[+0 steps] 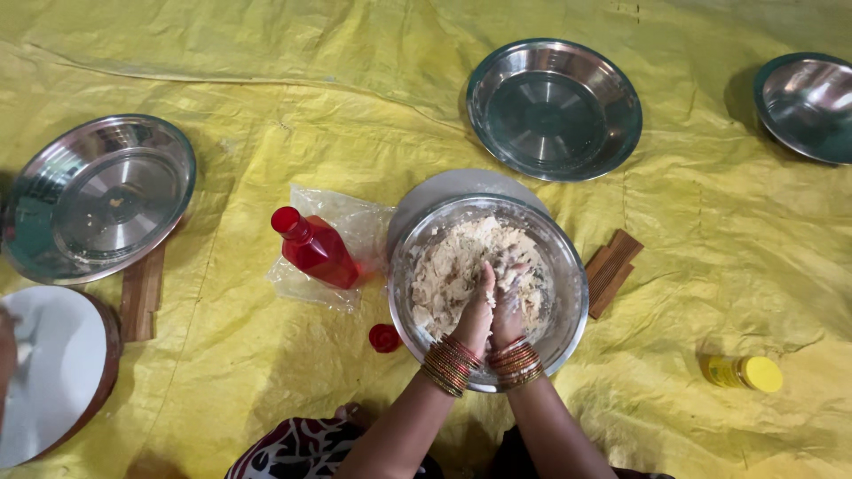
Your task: The person kneads dough in a metal bowl using both hands, repeatedly pressing and folding the mixture. A second person is visible to the left, rolling dough on a separate board.
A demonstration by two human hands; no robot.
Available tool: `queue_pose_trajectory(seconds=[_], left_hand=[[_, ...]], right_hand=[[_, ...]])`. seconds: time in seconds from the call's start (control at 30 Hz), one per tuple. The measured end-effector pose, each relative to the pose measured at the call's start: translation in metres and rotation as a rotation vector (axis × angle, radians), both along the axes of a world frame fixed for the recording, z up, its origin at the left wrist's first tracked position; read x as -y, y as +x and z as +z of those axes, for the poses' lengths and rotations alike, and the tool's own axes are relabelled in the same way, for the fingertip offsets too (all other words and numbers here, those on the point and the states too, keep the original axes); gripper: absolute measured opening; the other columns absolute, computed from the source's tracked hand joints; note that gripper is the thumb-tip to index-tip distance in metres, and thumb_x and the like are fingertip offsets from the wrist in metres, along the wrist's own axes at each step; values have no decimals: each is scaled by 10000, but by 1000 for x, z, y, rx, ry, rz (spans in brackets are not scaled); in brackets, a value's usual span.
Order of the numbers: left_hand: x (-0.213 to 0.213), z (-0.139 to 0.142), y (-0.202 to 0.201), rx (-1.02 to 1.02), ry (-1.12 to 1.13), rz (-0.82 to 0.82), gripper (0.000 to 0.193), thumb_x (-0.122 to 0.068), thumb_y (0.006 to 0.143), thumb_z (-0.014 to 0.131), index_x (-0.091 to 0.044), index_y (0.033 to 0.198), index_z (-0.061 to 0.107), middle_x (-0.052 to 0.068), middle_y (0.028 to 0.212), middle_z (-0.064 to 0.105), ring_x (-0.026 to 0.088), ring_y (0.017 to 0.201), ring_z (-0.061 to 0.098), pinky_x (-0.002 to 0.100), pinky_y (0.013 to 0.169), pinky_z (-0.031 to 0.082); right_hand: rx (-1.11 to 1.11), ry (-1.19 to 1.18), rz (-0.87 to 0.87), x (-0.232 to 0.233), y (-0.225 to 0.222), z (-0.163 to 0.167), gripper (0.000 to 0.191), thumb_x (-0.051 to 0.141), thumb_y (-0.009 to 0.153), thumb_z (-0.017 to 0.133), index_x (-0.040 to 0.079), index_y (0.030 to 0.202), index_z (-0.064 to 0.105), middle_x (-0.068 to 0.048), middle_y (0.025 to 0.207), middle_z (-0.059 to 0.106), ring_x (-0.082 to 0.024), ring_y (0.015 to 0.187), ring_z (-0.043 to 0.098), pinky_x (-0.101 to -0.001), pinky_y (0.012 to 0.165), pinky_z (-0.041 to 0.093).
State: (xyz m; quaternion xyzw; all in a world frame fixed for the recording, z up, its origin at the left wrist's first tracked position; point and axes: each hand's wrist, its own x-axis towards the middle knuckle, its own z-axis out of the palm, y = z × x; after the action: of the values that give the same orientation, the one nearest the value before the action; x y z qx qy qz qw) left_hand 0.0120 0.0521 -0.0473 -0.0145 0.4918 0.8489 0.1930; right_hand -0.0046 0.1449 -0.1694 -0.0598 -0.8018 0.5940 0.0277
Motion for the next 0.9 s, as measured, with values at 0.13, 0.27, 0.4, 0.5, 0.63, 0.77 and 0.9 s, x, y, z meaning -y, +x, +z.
queue_pose_trajectory(seconds=[0.13, 0.27, 0.4, 0.5, 0.63, 0.77, 0.9], left_hand=[[7, -46, -15, -148, -330, 73, 677, -533, 1134, 325, -51, 1521, 600, 405, 1458, 365, 576, 1290, 257, 623, 1159, 261], [6, -77, -21, -815, -794, 155, 525, -450, 1144, 354, -96, 1476, 554, 197, 1672, 312, 333, 1553, 300, 389, 1275, 257], [2, -64, -16, -325, -360, 20, 585, -459, 1105, 267, -131, 1398, 652, 105, 1660, 319, 229, 1501, 341, 343, 1239, 232], [-6, -34, -5, 182, 138, 28, 521, -423, 1153, 572, 22, 1421, 616, 212, 1267, 513, 317, 1097, 445, 454, 965, 406], [-17, 5, 10, 274, 109, 54, 738, -625, 919, 545, -104, 1442, 526, 76, 1426, 564, 195, 1326, 500, 373, 1121, 380], [-9, 20, 4, 312, 92, 36, 837, -681, 997, 456, -154, 1622, 278, -25, 1535, 423, 150, 1395, 350, 360, 1158, 256], [10, 15, -6, 349, -66, 83, 748, -651, 1027, 451, -146, 1577, 406, -109, 1434, 498, 76, 1352, 421, 337, 1163, 322]], right_hand=[[-91, -611, -4, 23, 36, 37, 821, 619, 986, 391, 79, 1602, 343, -161, 1578, 448, -250, 1397, 495, -376, 1084, 458], [-62, -836, 2, 28, 64, 75, 887, 583, 964, 540, 74, 1621, 231, -101, 1681, 299, -223, 1529, 310, -363, 1225, 263], [-31, -853, -37, 25, 57, 67, 880, 566, 973, 551, 6, 1597, 283, -195, 1628, 348, -322, 1468, 353, -430, 1195, 318], [164, -422, -113, 16, 23, 50, 804, 595, 1002, 388, 32, 1576, 390, -214, 1539, 515, -316, 1436, 482, -421, 1166, 404], [-330, -158, -20, -16, -7, 46, 779, 579, 1099, 269, -23, 1593, 279, -250, 1650, 298, -354, 1523, 291, -427, 1231, 252], [-137, 145, -93, -39, -13, 61, 618, 453, 1073, 420, 31, 1522, 469, -271, 1486, 540, -352, 1395, 506, -459, 1180, 384], [303, 274, -168, -42, -11, 79, 680, 259, 895, 626, 31, 1498, 408, -221, 1377, 626, -316, 1261, 633, -423, 1086, 524]])
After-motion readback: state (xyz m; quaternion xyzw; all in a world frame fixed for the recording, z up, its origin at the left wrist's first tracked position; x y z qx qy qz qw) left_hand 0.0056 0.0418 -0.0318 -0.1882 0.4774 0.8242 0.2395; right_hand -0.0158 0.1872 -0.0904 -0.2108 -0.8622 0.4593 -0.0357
